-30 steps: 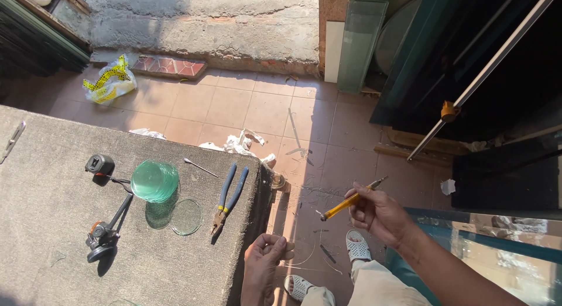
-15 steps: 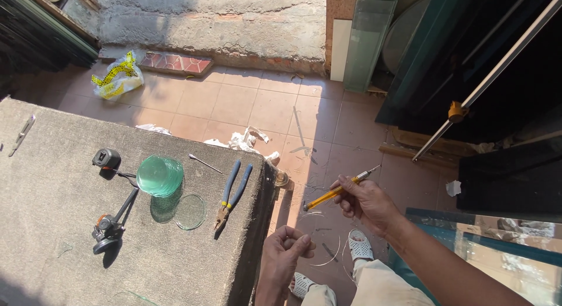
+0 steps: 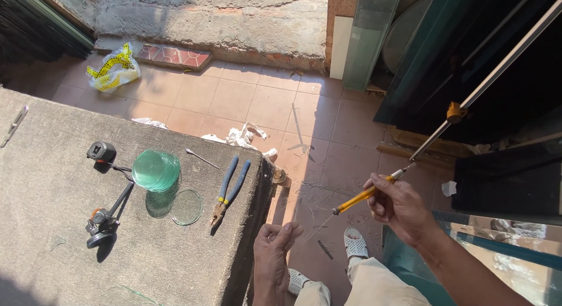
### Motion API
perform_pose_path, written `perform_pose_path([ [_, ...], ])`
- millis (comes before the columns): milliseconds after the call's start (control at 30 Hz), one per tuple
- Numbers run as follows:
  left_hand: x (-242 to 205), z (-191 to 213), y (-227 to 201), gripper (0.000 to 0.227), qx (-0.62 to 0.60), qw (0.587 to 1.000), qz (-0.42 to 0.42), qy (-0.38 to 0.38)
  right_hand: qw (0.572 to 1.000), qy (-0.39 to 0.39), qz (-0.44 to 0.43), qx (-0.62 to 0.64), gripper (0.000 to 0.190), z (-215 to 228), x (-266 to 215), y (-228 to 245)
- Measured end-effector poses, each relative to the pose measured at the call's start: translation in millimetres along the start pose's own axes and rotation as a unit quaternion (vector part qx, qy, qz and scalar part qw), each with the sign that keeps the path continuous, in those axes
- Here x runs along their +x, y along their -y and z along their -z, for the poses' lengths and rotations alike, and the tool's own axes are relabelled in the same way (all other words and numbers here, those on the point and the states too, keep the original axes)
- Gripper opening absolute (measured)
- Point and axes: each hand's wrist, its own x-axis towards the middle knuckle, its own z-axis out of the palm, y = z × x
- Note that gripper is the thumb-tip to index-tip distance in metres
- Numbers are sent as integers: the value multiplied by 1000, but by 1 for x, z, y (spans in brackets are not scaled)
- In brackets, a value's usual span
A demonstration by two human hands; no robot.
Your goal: Scoring a circular shape on a glass sheet and breaking off the excess material using pliers
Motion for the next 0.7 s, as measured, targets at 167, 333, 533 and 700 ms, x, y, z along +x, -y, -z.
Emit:
perform_pose_path([
  [167,4,-6,4,29,-51,999,-17,-7,999,-42,-18,30,23,8,-5,-9],
  [333,6,-16,16,25,-82,996,-26,25,993,14,-29,115,23,11,10,-26],
  [533,7,-29,22,32,-74,997,-9,25,989,29,-6,147,24,20,17,-30],
  [700,21,-41,27,30,-104,994,-22,29,983,23,-22,179,24,26,33,-23],
])
